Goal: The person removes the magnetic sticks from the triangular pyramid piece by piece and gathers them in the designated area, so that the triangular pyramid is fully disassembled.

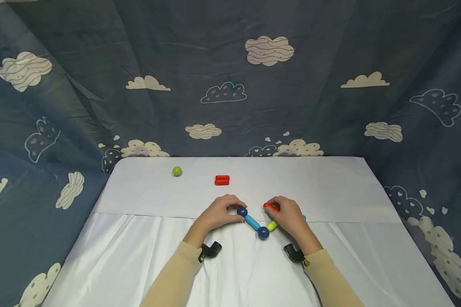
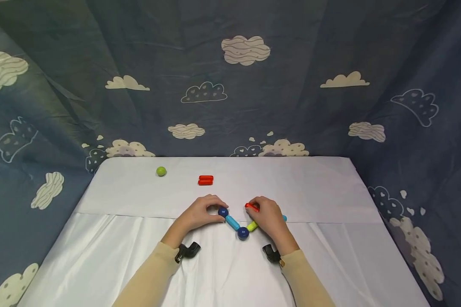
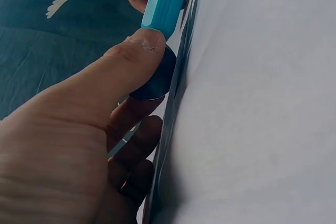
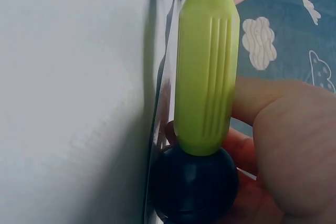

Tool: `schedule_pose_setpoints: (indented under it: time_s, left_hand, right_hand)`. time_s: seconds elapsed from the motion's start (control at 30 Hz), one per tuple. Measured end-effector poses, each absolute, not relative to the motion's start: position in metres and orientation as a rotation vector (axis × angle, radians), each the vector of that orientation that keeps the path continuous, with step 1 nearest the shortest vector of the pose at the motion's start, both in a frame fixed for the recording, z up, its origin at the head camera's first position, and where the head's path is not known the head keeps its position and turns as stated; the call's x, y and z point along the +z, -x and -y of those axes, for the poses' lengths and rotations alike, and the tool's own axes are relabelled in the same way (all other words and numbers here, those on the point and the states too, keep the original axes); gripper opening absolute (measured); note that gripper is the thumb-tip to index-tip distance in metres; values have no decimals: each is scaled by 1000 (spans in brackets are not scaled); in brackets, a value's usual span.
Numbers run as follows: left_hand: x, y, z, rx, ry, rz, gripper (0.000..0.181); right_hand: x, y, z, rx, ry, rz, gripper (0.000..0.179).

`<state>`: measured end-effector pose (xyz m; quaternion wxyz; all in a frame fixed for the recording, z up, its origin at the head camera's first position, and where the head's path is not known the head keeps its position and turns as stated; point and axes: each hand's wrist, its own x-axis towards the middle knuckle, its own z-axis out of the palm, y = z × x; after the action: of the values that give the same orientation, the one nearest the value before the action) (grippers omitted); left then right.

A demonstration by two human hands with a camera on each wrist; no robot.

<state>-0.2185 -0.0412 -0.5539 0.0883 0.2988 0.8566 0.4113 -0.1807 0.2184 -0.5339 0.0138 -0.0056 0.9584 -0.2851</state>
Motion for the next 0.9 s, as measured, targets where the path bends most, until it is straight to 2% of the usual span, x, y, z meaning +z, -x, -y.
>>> schedule_pose_setpoints:
  time_s: [0.13,0.47,0.67,0.9]
  left_hand:
    - [-555,217,45,1218,-913,-2563,35]
    - [-557,209,48,1189,-913,-2611,32]
    - [-556,209,53,1186,-890,-2651,31]
    - [-556,213,54,1215,-851,-2674,31]
  right_hand:
    - [-534,178,-215,-914,39,-3032,34]
    - [-516,158,-201,-1135,374,-3087,31]
    - [-521,151,-185,-905,472,-2939,39]
    - [-525,156,-180,-757,472,-2953,25]
